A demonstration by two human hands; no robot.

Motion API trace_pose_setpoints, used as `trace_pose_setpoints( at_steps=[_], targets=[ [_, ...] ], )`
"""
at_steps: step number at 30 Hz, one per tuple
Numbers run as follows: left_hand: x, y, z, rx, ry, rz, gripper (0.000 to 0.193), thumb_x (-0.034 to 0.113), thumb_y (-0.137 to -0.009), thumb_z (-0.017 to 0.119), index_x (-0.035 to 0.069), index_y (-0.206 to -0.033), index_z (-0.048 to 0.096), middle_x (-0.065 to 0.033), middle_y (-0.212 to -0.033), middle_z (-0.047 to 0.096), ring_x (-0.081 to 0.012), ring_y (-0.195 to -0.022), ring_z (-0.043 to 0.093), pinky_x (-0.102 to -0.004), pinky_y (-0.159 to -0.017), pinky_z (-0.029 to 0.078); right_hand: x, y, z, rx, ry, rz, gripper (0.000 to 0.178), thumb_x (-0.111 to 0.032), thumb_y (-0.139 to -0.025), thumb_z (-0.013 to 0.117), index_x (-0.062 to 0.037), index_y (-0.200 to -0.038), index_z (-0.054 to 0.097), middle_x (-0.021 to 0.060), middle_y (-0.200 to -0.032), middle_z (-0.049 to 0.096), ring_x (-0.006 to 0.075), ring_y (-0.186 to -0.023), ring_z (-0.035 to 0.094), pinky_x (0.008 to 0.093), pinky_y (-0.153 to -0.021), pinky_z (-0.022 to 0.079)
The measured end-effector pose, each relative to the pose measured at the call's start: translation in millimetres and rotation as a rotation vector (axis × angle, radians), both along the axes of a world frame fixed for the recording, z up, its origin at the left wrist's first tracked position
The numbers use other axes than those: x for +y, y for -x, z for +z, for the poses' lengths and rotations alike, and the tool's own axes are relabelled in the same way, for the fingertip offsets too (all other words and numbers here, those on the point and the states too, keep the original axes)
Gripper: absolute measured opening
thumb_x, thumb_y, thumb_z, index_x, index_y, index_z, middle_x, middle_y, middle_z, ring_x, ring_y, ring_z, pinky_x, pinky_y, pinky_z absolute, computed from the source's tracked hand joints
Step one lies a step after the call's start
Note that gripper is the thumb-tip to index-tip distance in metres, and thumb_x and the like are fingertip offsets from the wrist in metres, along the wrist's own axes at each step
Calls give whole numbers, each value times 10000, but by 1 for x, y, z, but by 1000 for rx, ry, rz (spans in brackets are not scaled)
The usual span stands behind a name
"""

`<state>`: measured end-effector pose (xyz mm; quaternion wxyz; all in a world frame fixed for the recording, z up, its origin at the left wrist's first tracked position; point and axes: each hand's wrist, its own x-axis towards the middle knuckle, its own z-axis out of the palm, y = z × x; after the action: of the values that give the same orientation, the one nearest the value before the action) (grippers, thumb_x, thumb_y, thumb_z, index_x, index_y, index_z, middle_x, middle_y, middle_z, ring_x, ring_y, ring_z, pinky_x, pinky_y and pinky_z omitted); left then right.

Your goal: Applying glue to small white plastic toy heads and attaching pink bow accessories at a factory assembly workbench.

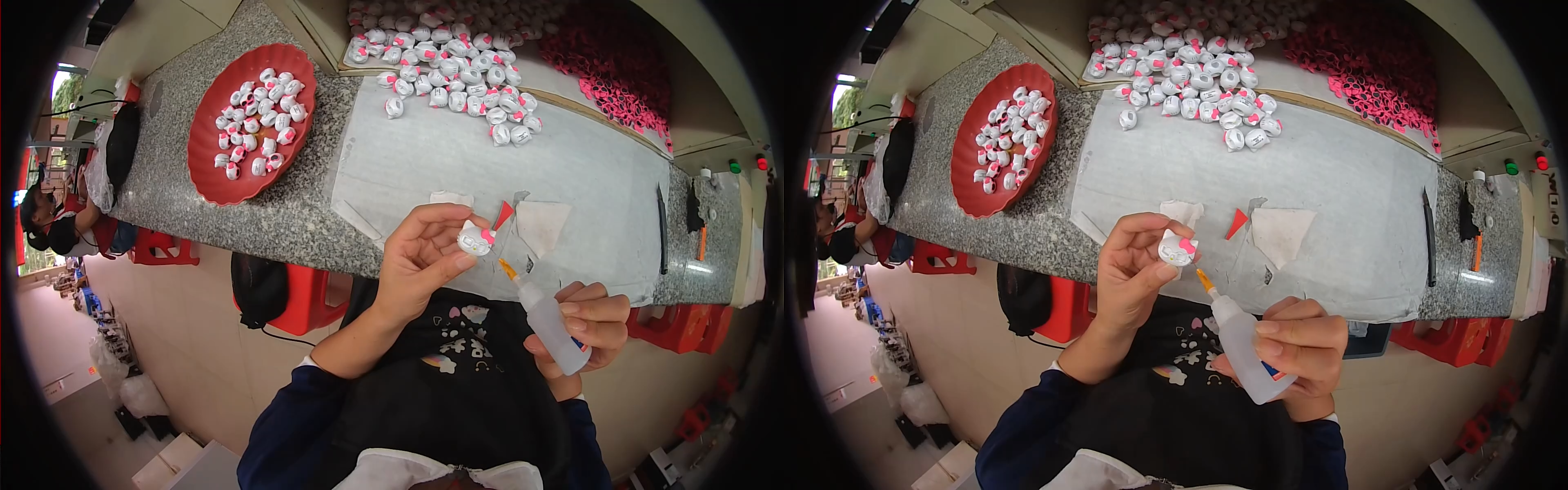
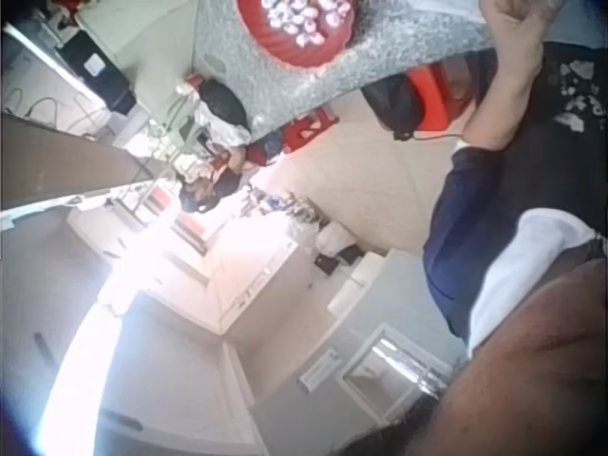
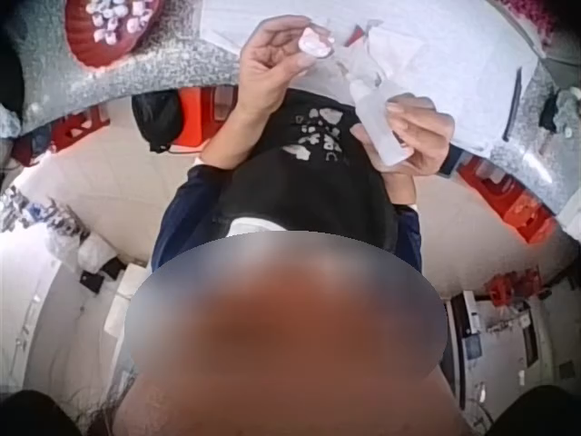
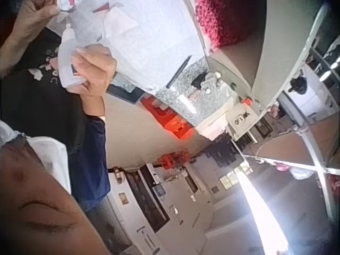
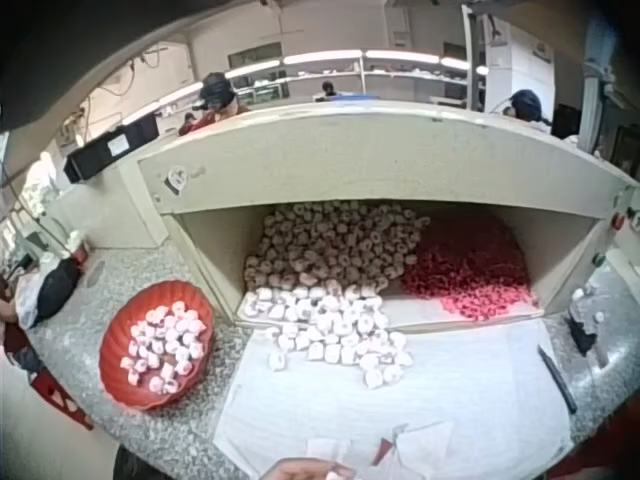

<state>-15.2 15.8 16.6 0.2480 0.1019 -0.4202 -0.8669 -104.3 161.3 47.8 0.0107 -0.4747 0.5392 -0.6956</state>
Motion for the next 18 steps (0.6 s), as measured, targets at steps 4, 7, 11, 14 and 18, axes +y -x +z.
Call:
trace_pose_setpoints(
  at_steps=[4, 7, 11, 14, 18],
  targets=[
    [1, 0, 0, -3, 8, -19, 408, -59, -685, 547, -10, -1056, 383, -168, -999, 495, -179, -912, 514, -288, -798, 416, -2, -2, 0, -1, 19, -7, 507, -25, -454, 781, -79, -879, 510, 62, -864, 472, 158, -631, 491, 249, -475, 413],
    [2, 0, 0, 0, 18, -31, 419, -71, -683, 544, -6, -1062, 378, -173, -998, 496, -177, -918, 511, -277, -792, 412, -2, -3, 0, -3, 14, -4, 502, -25, -453, 781, -79, -872, 509, 62, -867, 471, 158, -628, 491, 249, -475, 414],
    [2, -1, -1, 2, 23, -23, 432, -82, -684, 539, -5, -1072, 366, -181, -1000, 494, -182, -926, 507, -274, -792, 409, -1, -4, 0, -6, 7, 9, 505, -27, -446, 785, -81, -864, 506, 60, -865, 470, 156, -624, 491, 249, -474, 415],
    [2, -1, -1, 5, 119, 6, 430, -94, -681, 538, -12, -1066, 366, -188, -1001, 494, -194, -931, 504, -281, -797, 407, -3, -4, 1, 7, 11, -18, 519, -24, -438, 787, -81, -870, 504, 61, -870, 473, 154, -621, 490, 249, -469, 414],
    [2, -2, 0, -37, 473, 96, 409, -107, -676, 539, -35, -1043, 374, -196, -1002, 497, -213, -943, 501, -302, -818, 399, -3, -5, 1, 3, 3, -17, 525, -21, -437, 786, -83, -874, 502, 61, -877, 475, 154, -621, 490, 248, -467, 415]
  ],
)
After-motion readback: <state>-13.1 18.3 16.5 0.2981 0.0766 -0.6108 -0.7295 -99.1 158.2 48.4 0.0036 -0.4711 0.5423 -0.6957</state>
